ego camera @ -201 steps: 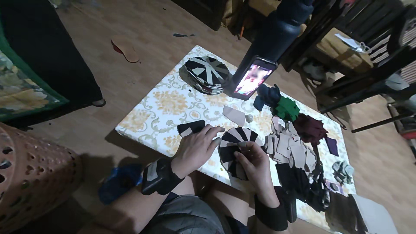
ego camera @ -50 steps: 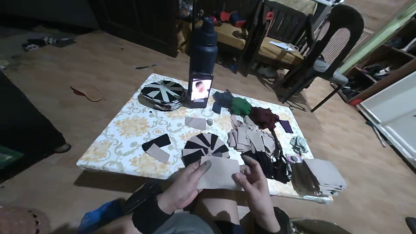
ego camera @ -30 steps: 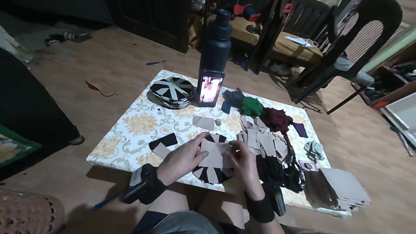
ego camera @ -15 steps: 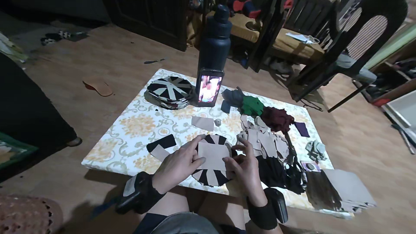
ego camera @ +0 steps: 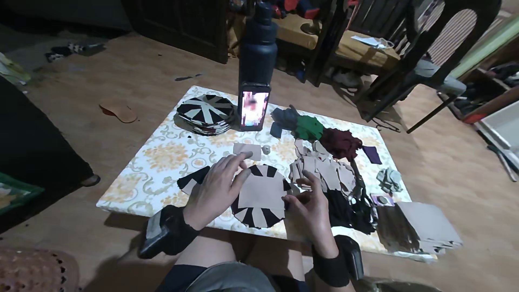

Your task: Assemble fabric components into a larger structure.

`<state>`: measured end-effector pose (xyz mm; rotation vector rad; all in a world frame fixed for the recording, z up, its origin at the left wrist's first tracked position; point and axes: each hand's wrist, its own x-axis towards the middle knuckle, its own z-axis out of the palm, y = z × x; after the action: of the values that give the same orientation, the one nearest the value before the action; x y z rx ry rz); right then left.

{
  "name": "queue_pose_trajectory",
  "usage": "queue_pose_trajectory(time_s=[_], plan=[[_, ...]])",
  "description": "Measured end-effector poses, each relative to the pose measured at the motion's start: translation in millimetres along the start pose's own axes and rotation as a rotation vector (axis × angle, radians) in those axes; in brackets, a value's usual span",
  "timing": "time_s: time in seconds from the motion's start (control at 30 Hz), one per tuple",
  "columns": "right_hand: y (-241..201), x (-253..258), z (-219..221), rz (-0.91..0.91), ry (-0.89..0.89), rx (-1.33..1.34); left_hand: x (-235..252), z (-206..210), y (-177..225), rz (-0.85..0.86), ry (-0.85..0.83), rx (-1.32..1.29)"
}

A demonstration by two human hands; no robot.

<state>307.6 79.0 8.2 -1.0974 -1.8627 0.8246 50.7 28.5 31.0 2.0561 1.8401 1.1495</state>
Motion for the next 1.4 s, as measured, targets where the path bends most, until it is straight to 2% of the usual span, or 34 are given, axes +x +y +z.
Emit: queue_pose_trajectory(time_s=[0.03, 0.2, 0.47, 0.73, 0.83, 0.9, 1.03, 1.23, 1.3, 1.4], plan=[[1.3, -2.2, -3.9, -0.011, 0.017, -0.021, 3.4, 3.1, 2.3, 0.067, -0.039, 0.013], [4.2, -15.8, -21.7, -0.041, 0.101, -0.115, 9.0, 30.4, 23.7, 0.395, -0.457, 0.149], [8.6, -38.2, -20.7, -0.072, 0.120, -0.136, 10.6, 57.7, 25.8, 0.466, -0.726, 0.142], [-2.8, -37.2, -17.7, -0.134, 0.124, -0.124, 9.4, 56.6, 22.7, 0.469, -0.687, 0.079], [-9.1, -36.4, -14.3, -0.145, 0.112, -0.122, 7.7, 48.5, 21.7, 0.477, -0.441, 0.045], [-11.7, -37.2, -12.3, -0.145, 0.102, -0.124, 8.3, 39.8, 22.5, 0.440, -0.382, 0.121], [-12.9, -35.6, -3.8, -0.143, 0.068, -0.117, 7.1, 36.8, 14.6, 0.263, -0.599, 0.193], [-25.5, -32.3, 7.5, -0.160, 0.033, -0.119, 3.4, 38.0, 7.4, 0.246, -0.616, 0.103], [-29.0, -28.5, 8.9, -0.180, 0.033, -0.114, 4.5, 31.9, 8.4, 0.222, -0.555, 0.023], [-30.7, -23.3, 11.9, -0.239, 0.037, -0.129, 5.0, 10.3, 6.2, 0.143, -0.303, -0.017]])
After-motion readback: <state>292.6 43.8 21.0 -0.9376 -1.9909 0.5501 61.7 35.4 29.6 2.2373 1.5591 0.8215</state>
